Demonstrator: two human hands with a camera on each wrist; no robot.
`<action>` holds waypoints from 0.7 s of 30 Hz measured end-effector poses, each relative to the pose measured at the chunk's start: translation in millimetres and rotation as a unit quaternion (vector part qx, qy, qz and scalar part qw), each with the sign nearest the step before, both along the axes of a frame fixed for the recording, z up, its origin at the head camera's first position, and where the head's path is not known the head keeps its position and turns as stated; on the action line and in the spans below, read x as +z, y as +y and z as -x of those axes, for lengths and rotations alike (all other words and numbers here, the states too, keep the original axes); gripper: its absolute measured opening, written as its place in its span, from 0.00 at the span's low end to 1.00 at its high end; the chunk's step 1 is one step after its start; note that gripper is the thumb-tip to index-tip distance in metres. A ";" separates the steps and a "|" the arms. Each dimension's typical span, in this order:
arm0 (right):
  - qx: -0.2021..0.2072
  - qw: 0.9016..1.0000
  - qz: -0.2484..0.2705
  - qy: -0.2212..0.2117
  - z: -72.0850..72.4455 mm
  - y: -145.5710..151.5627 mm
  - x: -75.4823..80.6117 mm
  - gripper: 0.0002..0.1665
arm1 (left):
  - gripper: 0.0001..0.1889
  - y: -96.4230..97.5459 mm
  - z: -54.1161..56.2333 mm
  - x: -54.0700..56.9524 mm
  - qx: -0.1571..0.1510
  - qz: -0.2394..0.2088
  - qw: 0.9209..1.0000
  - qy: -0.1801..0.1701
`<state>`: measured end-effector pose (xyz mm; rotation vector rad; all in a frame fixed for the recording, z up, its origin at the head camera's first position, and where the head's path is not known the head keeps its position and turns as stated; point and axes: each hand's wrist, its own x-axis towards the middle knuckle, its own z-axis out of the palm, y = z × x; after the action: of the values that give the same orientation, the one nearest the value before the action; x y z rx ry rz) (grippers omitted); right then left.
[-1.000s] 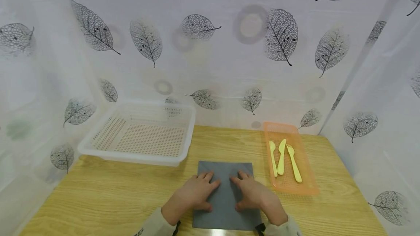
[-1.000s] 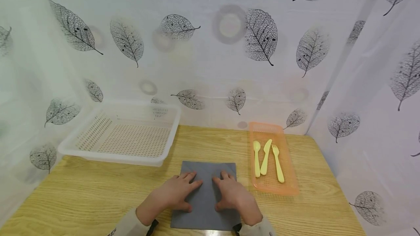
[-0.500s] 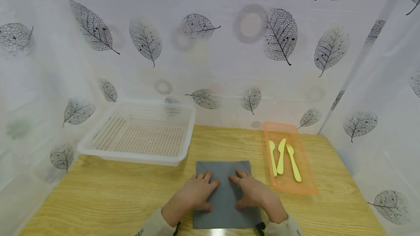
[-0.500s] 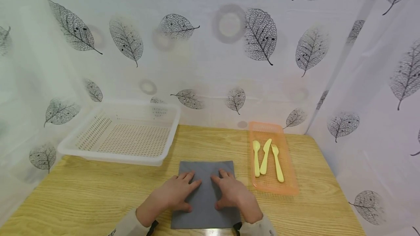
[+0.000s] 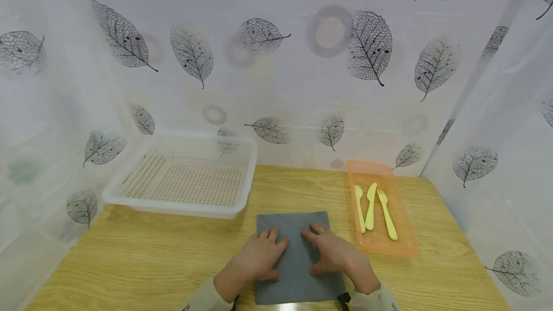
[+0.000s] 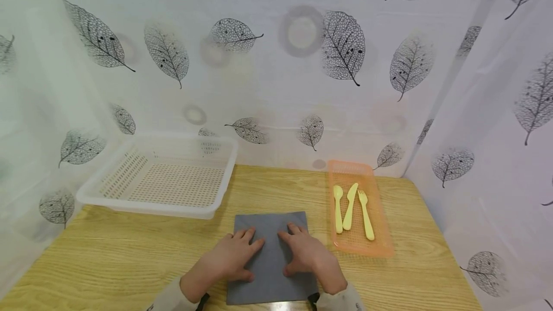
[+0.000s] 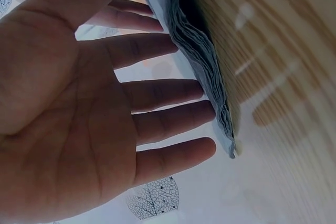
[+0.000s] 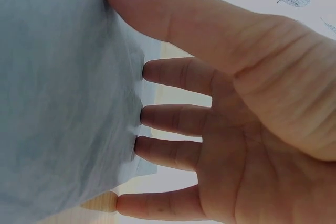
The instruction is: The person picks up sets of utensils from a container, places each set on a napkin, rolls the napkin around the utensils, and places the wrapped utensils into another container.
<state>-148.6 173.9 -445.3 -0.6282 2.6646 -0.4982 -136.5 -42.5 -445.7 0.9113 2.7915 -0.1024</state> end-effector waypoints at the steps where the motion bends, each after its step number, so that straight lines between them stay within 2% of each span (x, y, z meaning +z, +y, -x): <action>1: 0.000 1.000 0.002 0.000 -0.1 0.0 0.5 0.53 | 0.43 0.2 -0.2 0.1 0.001 0.000 1.000 0.000; 21: 0.018 1.000 -0.014 0.000 0.1 -0.2 0.1 0.53 | 0.42 2.9 1.1 2.1 0.006 0.013 1.000 -0.017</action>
<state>-148.7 173.7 -445.2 -0.6676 2.6505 -0.4507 -137.6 -39.6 -443.5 0.8818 2.7582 -0.1199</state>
